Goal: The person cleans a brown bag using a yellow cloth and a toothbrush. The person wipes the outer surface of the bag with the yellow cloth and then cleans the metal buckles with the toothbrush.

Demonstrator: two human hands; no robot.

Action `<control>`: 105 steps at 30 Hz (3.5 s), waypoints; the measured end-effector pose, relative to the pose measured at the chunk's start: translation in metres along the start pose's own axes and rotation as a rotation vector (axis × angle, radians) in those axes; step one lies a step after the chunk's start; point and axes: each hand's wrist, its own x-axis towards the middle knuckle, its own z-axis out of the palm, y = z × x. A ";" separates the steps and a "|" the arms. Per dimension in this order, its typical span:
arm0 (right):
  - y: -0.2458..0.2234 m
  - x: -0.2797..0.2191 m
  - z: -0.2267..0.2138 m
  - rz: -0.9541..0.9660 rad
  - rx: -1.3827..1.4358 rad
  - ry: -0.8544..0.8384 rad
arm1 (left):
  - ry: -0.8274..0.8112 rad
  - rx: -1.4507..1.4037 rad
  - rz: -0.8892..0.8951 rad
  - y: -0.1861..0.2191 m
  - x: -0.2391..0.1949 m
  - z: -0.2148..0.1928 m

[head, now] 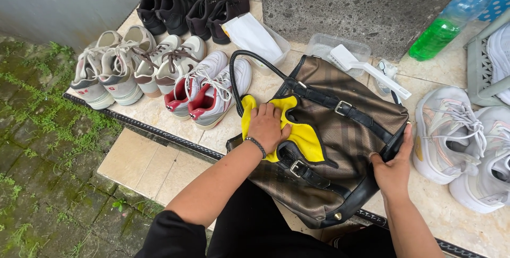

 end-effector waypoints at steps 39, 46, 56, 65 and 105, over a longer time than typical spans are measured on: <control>-0.011 -0.003 -0.004 0.000 -0.022 -0.029 | -0.463 -0.095 0.025 0.038 -0.007 -0.106; -0.007 -0.002 0.004 -0.027 -0.005 -0.013 | -0.462 -0.255 0.012 0.052 0.000 -0.097; -0.004 -0.003 0.002 -0.037 -0.029 -0.002 | -0.235 -0.381 0.301 0.065 0.011 -0.030; -0.002 -0.002 0.001 -0.023 -0.010 -0.032 | -0.269 -0.153 0.423 -0.010 0.031 -0.045; 0.028 0.074 0.028 -0.389 -0.603 -0.174 | -0.362 -0.103 0.310 0.006 0.036 -0.039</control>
